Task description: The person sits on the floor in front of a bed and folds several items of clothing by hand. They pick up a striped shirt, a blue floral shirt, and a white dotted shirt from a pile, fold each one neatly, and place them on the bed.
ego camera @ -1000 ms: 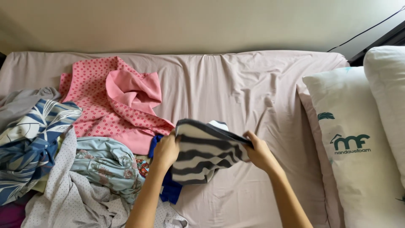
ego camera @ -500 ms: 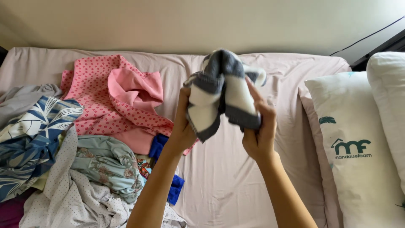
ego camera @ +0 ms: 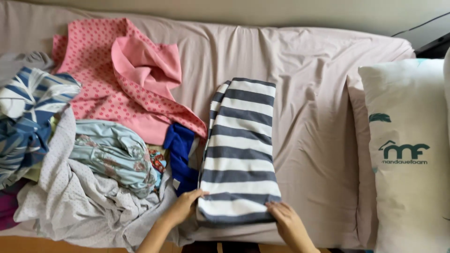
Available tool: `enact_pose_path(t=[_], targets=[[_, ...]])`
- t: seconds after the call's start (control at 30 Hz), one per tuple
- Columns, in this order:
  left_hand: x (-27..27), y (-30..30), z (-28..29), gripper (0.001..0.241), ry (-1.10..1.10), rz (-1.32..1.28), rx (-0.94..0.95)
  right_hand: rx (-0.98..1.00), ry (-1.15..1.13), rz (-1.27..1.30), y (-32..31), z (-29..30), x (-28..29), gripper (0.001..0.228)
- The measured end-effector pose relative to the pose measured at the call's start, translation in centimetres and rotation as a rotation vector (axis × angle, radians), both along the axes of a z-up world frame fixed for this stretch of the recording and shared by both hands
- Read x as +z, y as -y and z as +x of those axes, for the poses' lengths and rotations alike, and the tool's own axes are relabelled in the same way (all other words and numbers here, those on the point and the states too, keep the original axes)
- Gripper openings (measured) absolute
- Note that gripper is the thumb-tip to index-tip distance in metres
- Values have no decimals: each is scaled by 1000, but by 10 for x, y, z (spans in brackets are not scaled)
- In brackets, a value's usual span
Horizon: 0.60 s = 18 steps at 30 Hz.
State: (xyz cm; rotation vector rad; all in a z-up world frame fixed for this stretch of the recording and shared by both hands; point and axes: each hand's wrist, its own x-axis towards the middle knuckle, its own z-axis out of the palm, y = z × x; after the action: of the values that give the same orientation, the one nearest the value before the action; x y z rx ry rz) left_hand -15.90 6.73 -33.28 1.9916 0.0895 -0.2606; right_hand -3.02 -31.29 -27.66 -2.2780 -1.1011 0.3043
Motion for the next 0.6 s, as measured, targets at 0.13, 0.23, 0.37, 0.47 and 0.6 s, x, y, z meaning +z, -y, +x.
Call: enact_pose_path(t=[0.13,0.23,0.37,0.47,0.6], targets=[[0,19,-32,40,-241,43,-18,-37,-240,-145,13,-29,-7,39],[-34,14,-27,40,-124,200,-155,-153,-488,-317,-3,3,8,31],[-116,-5,21,46,-180,16,252,-361,-478,65,-38,80,-19,36],[-133,-7,57,42,-157,-315,551,-527,-620,283,-43,112,-85,77],[-160,9,55,51,-467,-268,637,-839,-910,204,-35,103,-180,114]])
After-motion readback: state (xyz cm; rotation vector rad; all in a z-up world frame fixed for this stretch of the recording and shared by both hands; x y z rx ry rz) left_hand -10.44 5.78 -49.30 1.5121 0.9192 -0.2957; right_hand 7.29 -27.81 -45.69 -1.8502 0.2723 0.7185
